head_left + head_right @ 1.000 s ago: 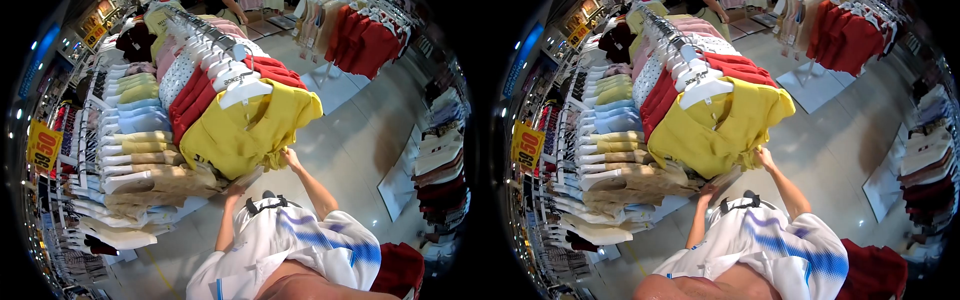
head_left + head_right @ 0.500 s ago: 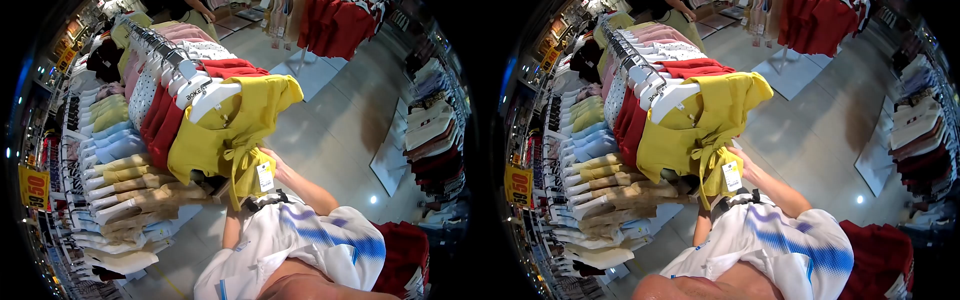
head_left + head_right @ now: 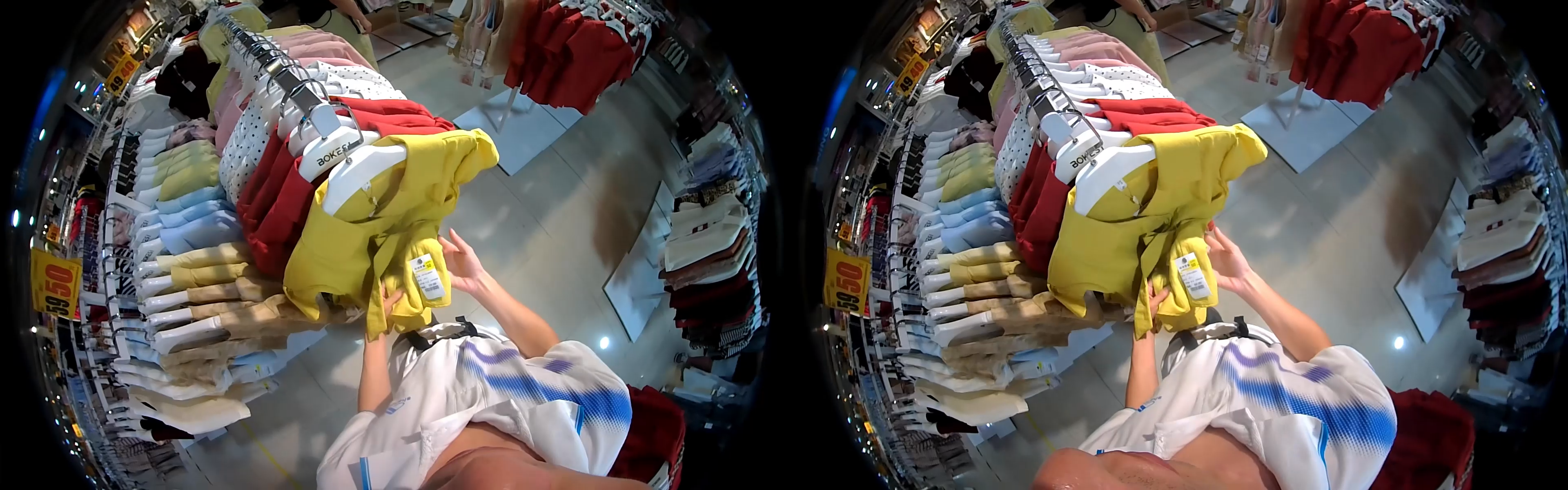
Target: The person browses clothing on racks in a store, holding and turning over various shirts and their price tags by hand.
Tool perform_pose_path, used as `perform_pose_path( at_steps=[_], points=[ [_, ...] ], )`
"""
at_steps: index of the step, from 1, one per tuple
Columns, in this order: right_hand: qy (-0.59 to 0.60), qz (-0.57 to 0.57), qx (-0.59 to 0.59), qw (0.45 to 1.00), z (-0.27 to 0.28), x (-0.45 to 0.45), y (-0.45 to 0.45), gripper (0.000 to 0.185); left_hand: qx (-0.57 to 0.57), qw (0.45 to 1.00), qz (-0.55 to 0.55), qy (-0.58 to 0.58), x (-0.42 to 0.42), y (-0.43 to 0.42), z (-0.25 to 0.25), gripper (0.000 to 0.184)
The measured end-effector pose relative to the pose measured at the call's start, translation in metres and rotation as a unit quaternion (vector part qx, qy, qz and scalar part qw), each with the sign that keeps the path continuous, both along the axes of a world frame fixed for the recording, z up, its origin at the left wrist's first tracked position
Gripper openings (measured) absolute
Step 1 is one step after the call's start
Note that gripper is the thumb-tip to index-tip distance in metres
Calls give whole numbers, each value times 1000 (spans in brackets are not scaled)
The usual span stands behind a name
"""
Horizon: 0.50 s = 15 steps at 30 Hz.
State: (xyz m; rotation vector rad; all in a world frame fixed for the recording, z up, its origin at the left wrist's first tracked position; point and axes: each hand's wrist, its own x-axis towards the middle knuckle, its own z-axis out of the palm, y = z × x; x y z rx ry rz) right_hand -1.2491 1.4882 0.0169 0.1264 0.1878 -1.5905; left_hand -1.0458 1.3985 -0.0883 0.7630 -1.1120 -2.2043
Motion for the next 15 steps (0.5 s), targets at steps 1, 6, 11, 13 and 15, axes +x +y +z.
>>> perform_pose_path(
  at_steps=[1,6,11,13,15],
  points=[
    [-7,17,-15,1000,-9,-1,4,41,-2,999,-4,-34,-3,-1,19,34],
    [60,46,67,995,-24,7,19,37,-11,997,78,27,-16,2,61,23],
    [299,152,176,925,-34,14,28,29,-11,987,143,67,-24,11,98,18],
    [316,153,176,920,-38,12,32,20,-9,982,171,75,-20,15,99,16],
    [324,136,177,919,-31,6,36,18,-10,978,189,91,-15,20,104,15]
  ],
)
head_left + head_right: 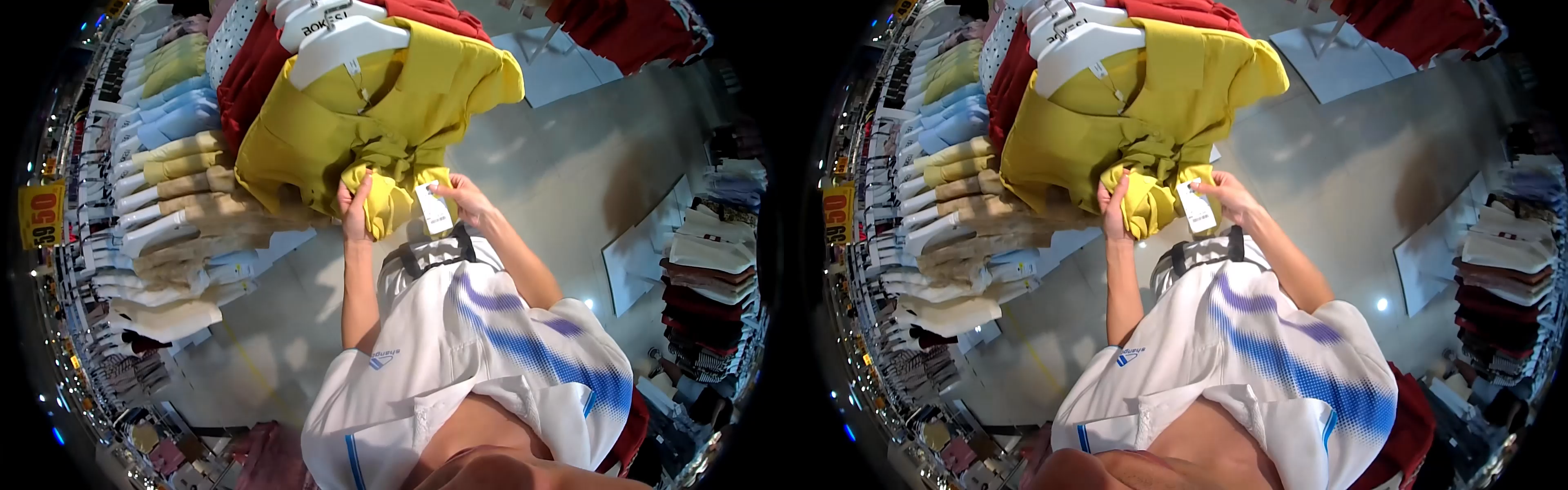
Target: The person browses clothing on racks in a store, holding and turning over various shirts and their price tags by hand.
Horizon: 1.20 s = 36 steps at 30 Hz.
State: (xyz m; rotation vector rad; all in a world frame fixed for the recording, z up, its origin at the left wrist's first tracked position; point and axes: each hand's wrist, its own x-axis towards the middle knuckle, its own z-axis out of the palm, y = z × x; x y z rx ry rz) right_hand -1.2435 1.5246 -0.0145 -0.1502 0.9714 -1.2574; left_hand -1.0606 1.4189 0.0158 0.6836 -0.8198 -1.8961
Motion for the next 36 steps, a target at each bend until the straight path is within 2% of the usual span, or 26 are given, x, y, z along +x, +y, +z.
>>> perform_pose_path(
  at_steps=[4,10,14,25,29,31,33,36],
  points=[
    [41,-26,-38,998,0,-21,6,19,-9,999,43,-7,12,9,3,14],
    [42,20,-103,994,27,-48,18,22,-19,993,111,-34,17,37,3,16],
    [-3,38,-104,994,46,-55,30,25,-7,988,134,-73,15,61,-1,18],
    [-66,54,-66,994,36,-71,54,30,-2,973,188,-138,-1,130,4,20],
    [-23,115,-118,986,28,-71,61,34,18,963,213,-165,-14,156,5,20],
    [-27,105,-117,987,18,-69,62,34,50,956,216,-191,-17,164,5,18],
    [5,125,-84,989,5,-70,66,30,0,948,169,-268,6,168,-30,16],
    [24,125,-70,989,-16,-70,69,25,-7,927,184,-326,5,175,-22,13]
  ],
)
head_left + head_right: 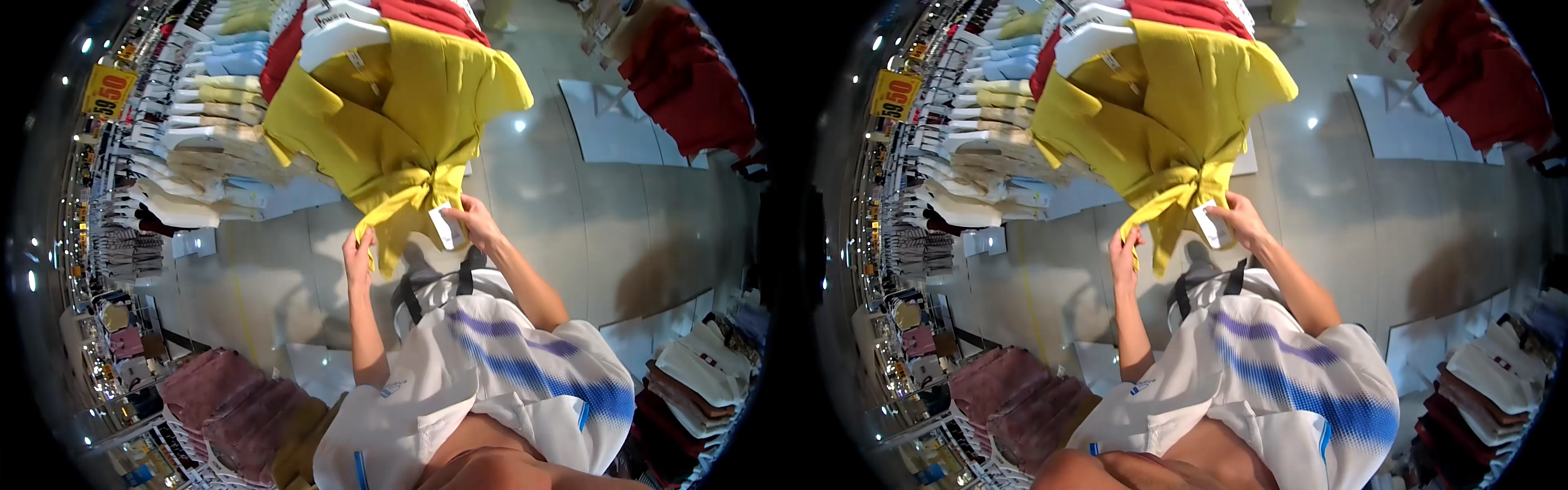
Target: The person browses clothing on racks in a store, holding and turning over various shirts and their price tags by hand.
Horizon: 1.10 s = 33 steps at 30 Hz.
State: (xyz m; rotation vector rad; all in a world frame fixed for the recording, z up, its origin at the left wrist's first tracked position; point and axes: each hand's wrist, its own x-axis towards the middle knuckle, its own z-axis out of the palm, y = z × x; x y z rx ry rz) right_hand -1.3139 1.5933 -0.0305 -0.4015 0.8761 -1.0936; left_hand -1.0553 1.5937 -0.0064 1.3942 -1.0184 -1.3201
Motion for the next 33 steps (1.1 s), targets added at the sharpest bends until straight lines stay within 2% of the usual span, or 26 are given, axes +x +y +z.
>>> perform_pose_path(
  at_steps=[2,4,5,7,9,10,14,15,17,19,23,25,26,27,28,30,31,33],
  points=[
    [23,-2,-14,1000,-12,-3,0,25,5,999,-18,-27,11,1,-15,11],
    [153,7,-40,987,-22,-6,-1,23,27,998,-46,-44,14,2,-17,11],
    [155,3,-54,986,-26,-7,-2,23,50,996,-67,-19,14,1,-18,11],
    [263,-26,-118,957,-38,-5,-3,24,72,991,-112,-6,18,-1,-28,12],
    [357,-32,-132,924,-61,-3,-6,24,59,989,-136,-15,21,-5,-47,12],
    [408,-33,-122,904,-54,0,-6,25,52,982,-173,-62,23,-7,-59,13],
    [488,-31,-132,862,-65,13,-7,30,16,949,-267,-166,42,-20,-100,16],
    [497,-43,-121,858,-65,16,-8,30,6,950,-268,-162,44,-20,-96,16],
    [510,-85,-111,849,-74,20,-8,30,76,951,-268,-131,43,-21,-84,18],
    [584,-119,-95,797,-81,19,-5,31,83,947,-281,-133,46,-25,-85,19],
    [556,-132,-58,819,-91,11,1,31,86,939,-298,-147,53,-31,-91,19],
    [510,-91,-6,856,-94,7,3,32,78,944,-295,-125,57,-36,-104,21],
    [514,-89,-8,853,-97,9,4,32,52,944,-272,-177,58,-38,-111,24],
    [464,-102,-22,880,-100,11,4,30,27,941,-247,-228,59,-39,-117,28],
    [412,-113,-36,903,-104,14,3,28,27,943,-244,-224,59,-39,-127,28],
    [310,-93,-62,944,-89,21,0,28,-113,876,-129,-451,58,-39,-142,41],
    [311,-85,-64,944,-81,28,-1,28,-109,878,-122,-451,56,-37,-138,41],
    [215,-86,-67,971,-69,41,-6,27,-123,895,-125,-410,48,-37,-127,48]
  ],
)
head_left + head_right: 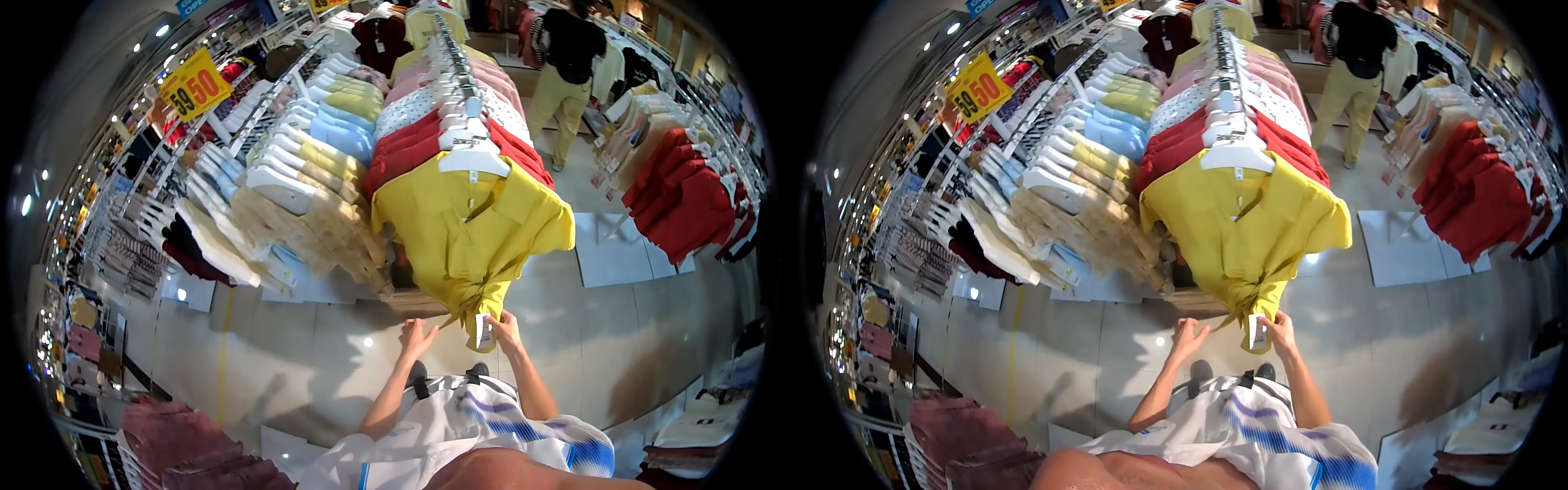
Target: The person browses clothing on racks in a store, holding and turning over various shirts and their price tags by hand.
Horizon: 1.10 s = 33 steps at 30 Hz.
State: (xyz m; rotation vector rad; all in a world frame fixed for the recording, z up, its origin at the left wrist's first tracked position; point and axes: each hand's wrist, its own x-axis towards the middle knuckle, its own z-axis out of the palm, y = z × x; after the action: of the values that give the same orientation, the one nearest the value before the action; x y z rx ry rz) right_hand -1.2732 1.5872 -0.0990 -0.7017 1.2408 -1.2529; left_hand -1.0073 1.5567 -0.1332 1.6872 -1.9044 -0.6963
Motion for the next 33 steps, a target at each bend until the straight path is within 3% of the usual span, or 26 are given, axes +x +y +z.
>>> perform_pose_path(
  at_steps=[2,4,5,7,10,14,16,19,21,22,24,25,26,28,29,33],
  points=[
    [-61,0,11,998,13,15,-5,26,-1,999,-22,26,-12,4,19,46],
    [-122,-1,22,992,26,26,-8,26,140,965,-95,199,-28,7,35,44],
    [-175,-6,31,984,32,30,-10,24,138,966,-89,201,-34,11,48,44],
    [-226,-5,39,973,45,37,-14,23,284,856,-108,418,-46,20,87,46],
    [-226,-4,28,974,55,41,-17,19,337,831,-143,419,-47,24,80,50],
    [-218,10,22,976,50,43,-16,19,301,831,-148,443,-53,29,54,30],
    [-222,23,29,974,49,41,-14,21,322,813,-143,464,-53,30,70,27],
    [-290,51,43,955,55,38,-5,33,327,787,-147,503,-52,21,82,23],
    [-266,188,-32,945,61,35,8,49,305,766,-126,552,-55,17,100,18],
    [-267,189,-29,945,61,35,11,49,307,765,-123,553,-58,15,105,18],
    [-76,265,-91,957,64,36,17,52,293,744,-47,599,-62,13,113,18],
    [-8,253,-68,965,77,40,20,50,296,728,-56,616,-64,11,115,18],
    [-10,251,-62,966,70,40,16,50,302,727,-53,614,-66,10,118,18],
    [267,237,-77,931,53,42,10,40,297,719,-27,627,-73,13,127,18],
    [346,192,-72,916,52,45,8,30,291,703,-34,648,-77,13,131,19],
    [329,117,-92,933,20,46,4,15,277,682,-46,675,-83,12,128,19]
  ],
)
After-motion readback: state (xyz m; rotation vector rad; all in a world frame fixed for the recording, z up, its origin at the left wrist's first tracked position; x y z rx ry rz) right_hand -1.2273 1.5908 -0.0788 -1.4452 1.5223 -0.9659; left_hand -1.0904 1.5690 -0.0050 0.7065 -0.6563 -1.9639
